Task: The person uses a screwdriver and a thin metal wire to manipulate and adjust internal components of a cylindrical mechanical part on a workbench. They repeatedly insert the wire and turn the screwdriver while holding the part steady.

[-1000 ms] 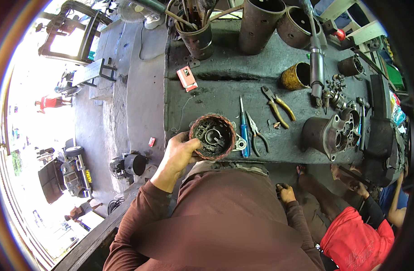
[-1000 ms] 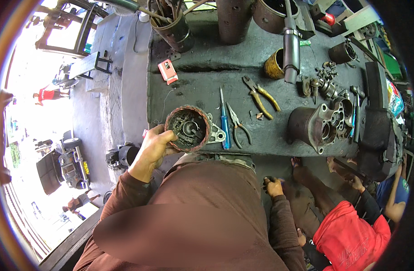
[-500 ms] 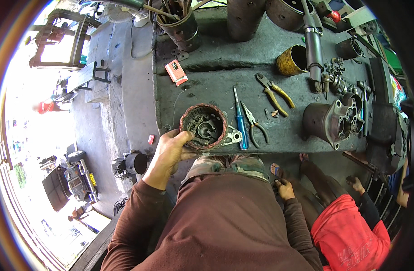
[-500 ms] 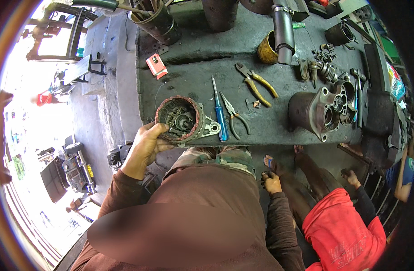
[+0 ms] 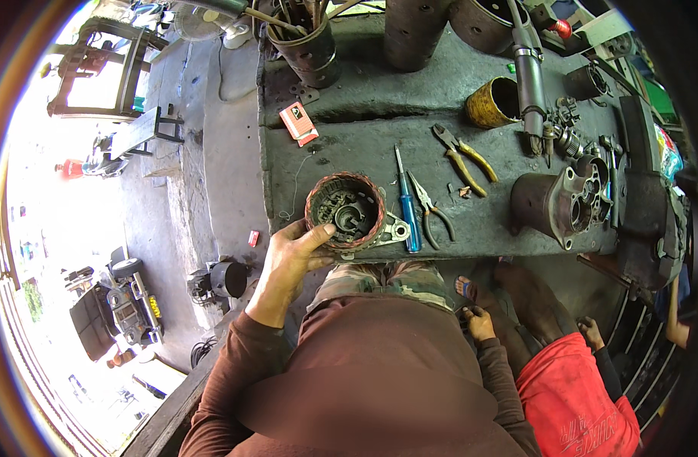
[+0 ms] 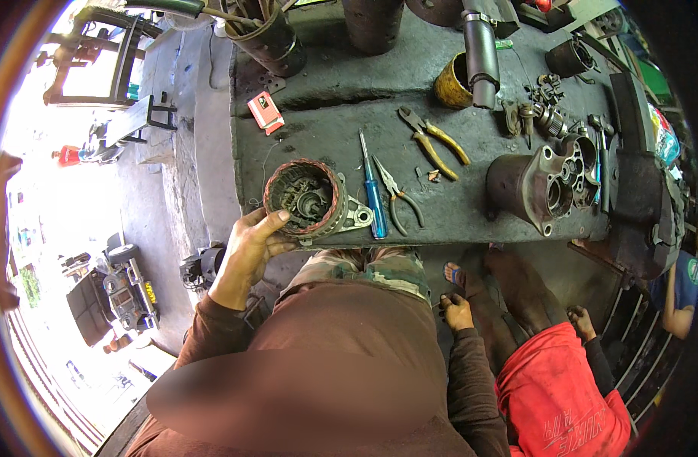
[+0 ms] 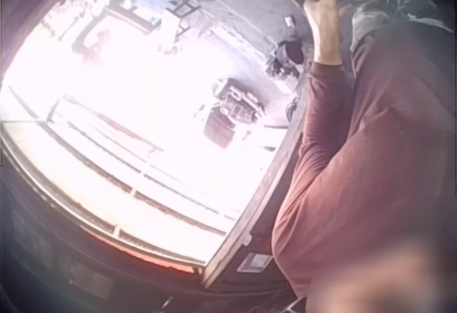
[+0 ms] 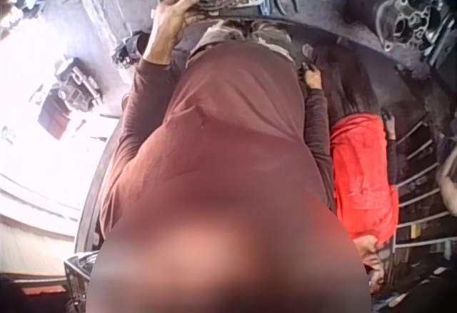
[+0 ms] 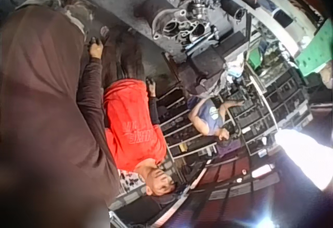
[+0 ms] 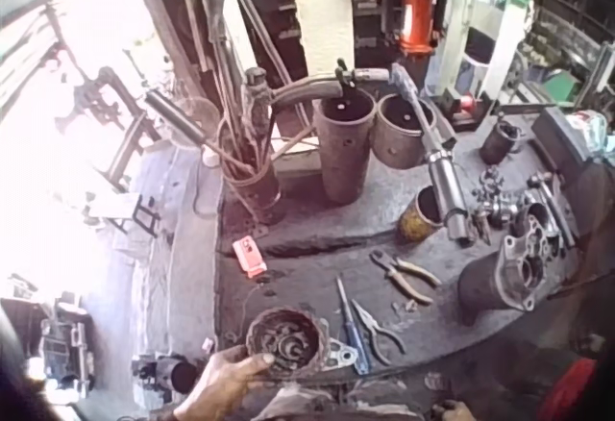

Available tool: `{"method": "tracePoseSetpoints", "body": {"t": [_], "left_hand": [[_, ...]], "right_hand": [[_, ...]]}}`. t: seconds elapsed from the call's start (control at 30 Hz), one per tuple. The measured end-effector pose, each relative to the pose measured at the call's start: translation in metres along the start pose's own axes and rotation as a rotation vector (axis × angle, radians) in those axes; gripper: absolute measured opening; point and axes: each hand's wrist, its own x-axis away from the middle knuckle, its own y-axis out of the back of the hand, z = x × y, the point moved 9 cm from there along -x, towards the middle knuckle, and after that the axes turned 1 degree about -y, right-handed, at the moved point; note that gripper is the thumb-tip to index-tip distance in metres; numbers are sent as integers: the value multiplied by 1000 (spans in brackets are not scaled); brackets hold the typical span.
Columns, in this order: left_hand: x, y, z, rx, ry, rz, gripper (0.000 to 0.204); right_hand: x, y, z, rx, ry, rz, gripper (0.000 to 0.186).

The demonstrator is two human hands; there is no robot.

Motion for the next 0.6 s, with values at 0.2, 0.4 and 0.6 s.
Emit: {"method": "tracePoseSetpoints", "body": {"t": [0.2,0.4,0.6], "left_hand": [[2,2,8,-58,-73,2,59],[10,0,12,-157,-214,9,68],[12,-2,22,-106,-246,15,81]], "right_hand": [[7,2,10,29,-49,7,41],[-4,0,0,-12,-8,-7,40],[-9,0,0,-26,15,22,32]]}}
